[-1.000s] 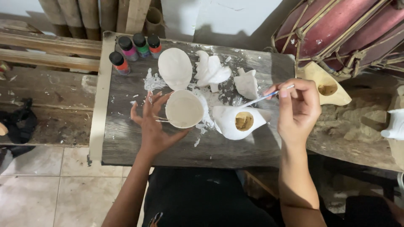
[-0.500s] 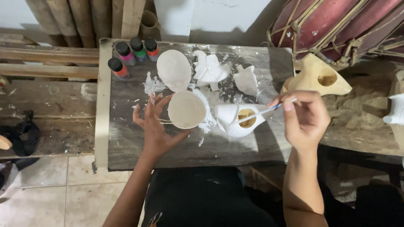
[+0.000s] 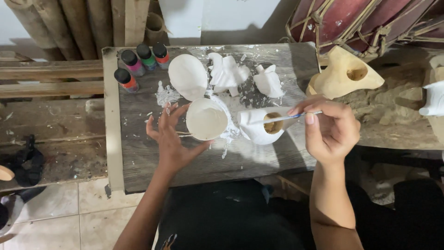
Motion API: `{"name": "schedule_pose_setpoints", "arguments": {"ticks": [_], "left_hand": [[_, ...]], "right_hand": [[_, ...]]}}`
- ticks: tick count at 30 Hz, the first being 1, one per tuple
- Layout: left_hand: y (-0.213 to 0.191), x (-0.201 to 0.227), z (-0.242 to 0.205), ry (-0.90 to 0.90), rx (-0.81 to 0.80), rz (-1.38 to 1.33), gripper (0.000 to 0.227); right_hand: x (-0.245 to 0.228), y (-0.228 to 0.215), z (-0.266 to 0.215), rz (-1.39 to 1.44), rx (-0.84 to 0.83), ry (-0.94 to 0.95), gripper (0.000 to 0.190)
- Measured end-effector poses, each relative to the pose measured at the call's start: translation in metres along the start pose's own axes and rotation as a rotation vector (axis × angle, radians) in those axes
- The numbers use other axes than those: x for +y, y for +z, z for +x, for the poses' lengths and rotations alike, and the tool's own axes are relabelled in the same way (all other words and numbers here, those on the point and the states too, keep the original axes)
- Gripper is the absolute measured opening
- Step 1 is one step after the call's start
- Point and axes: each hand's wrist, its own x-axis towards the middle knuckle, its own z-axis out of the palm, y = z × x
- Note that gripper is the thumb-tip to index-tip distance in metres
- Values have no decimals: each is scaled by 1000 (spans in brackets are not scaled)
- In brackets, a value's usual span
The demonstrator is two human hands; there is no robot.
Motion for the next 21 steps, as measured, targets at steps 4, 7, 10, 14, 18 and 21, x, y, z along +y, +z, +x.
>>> {"name": "schedule_pose_setpoints", "arguments": {"ticks": [4,7,10,14,18,21], "left_hand": [[3,-5,-2,-56,-45,-36,127],[4,-6,-1,-61,-35,2,128],[0,-6,0,-42,-47,1,130],[2,-9,0,-23,-46,-41,129],[9,-11,2,-86,-83,-32,134],[18,-14,-1,-57,-52,-27,132]], "right_hand": [[-2,0,-3,-1,-22,57,8],[-2,3,-3,9,16,69,7],[-1,6,-4,-13,12,46,7],[-4,7,-5,-54,38,34,8],[-7,6,-2,-67,79,-56,10],[-11,1,2,-108,74,-12,7]]}}
